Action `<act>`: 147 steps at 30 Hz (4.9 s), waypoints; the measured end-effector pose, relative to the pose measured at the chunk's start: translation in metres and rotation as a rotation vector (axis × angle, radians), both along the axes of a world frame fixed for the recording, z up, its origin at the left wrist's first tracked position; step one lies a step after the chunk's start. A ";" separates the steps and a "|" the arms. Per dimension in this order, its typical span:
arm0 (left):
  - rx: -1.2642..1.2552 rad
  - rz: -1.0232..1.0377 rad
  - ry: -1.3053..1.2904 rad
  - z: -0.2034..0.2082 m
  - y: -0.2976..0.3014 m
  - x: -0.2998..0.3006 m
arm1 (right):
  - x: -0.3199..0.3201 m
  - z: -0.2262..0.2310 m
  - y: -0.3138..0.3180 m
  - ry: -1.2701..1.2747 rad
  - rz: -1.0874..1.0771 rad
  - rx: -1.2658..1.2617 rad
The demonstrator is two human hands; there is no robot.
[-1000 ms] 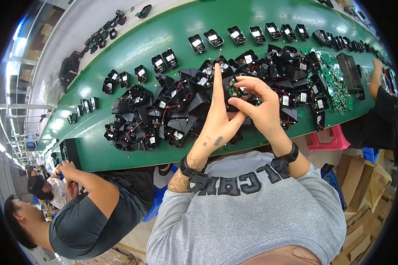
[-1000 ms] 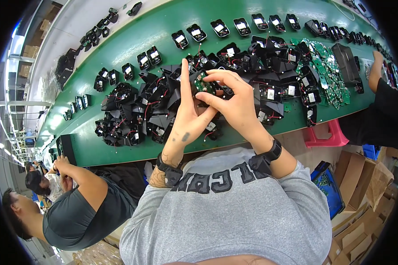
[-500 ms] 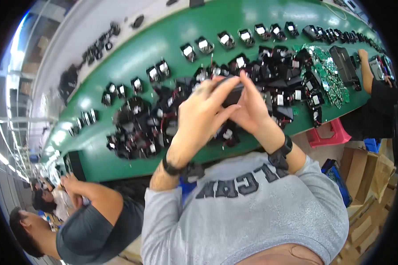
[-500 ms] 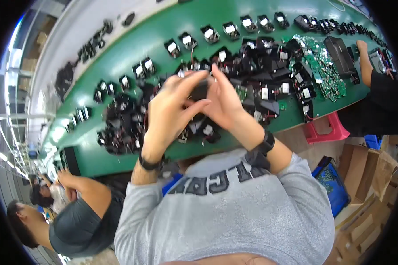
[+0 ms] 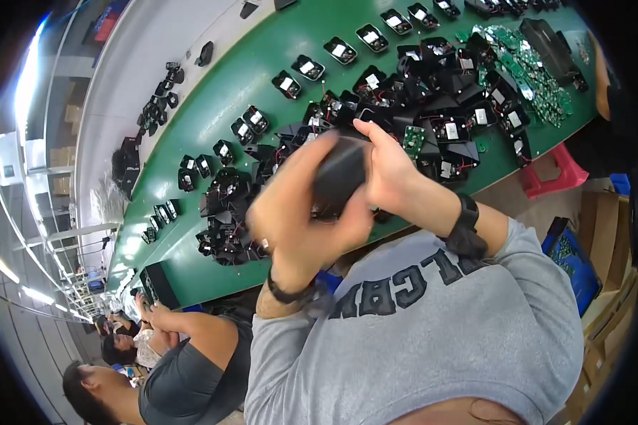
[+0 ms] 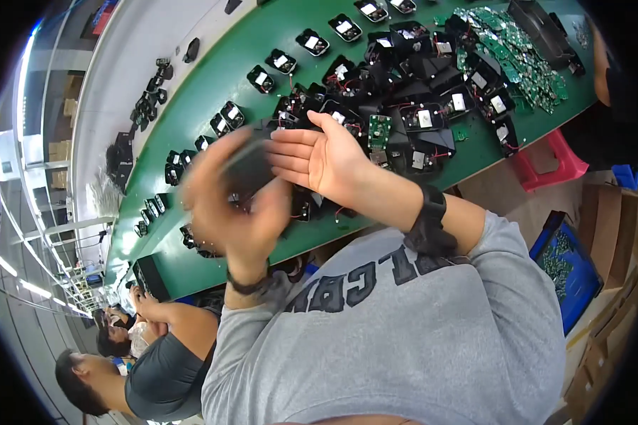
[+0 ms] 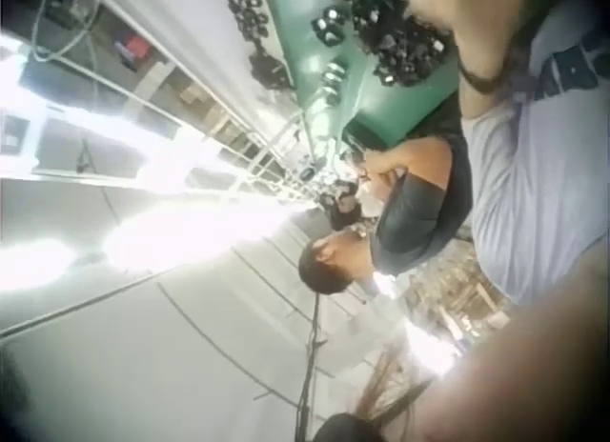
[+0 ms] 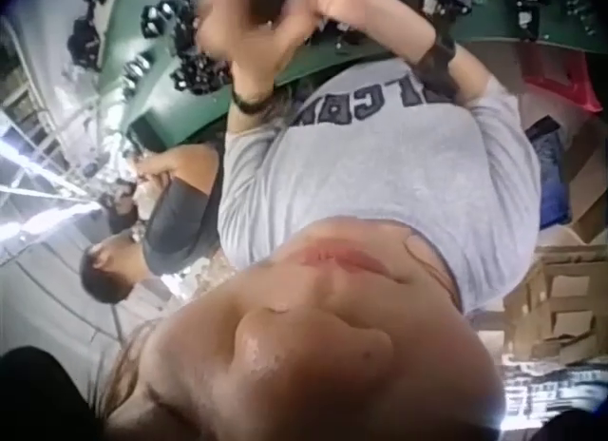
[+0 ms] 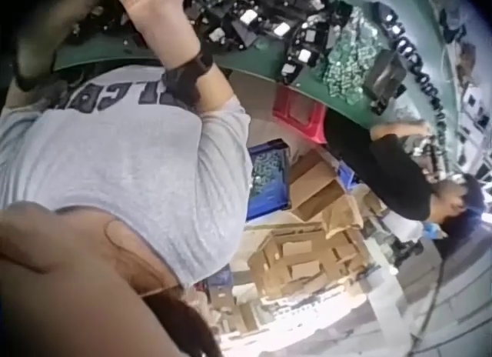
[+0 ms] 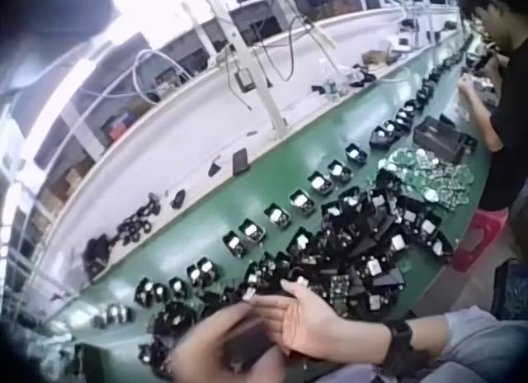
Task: The person assembles electronic devices by hand, picking up a black plastic housing and a green circuit board, fitting the board into the housing, and pressing them together. The person then places the assembled unit onto the green conveyor belt and reaches for another set of components.
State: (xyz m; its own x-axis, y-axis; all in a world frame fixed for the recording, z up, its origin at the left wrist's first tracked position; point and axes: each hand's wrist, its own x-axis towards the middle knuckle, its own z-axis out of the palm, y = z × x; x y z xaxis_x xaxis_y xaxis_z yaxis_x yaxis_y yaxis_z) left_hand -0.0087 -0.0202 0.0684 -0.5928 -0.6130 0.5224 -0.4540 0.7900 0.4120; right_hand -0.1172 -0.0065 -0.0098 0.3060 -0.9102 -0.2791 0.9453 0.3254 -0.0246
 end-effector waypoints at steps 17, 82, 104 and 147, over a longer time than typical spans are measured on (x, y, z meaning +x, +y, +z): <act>0.066 0.140 -0.344 -0.009 0.022 0.017 | 0.013 0.039 0.021 0.011 -0.010 -0.002; 0.687 0.711 0.554 -0.024 -0.113 0.336 | -0.174 -0.038 0.084 1.095 -0.500 -0.232; 1.365 -0.288 0.913 -0.038 0.008 0.066 | -0.024 0.041 0.015 0.911 0.040 -0.604; 0.843 -0.177 0.715 -0.046 0.018 0.024 | -0.045 0.060 0.028 1.483 -0.127 -0.681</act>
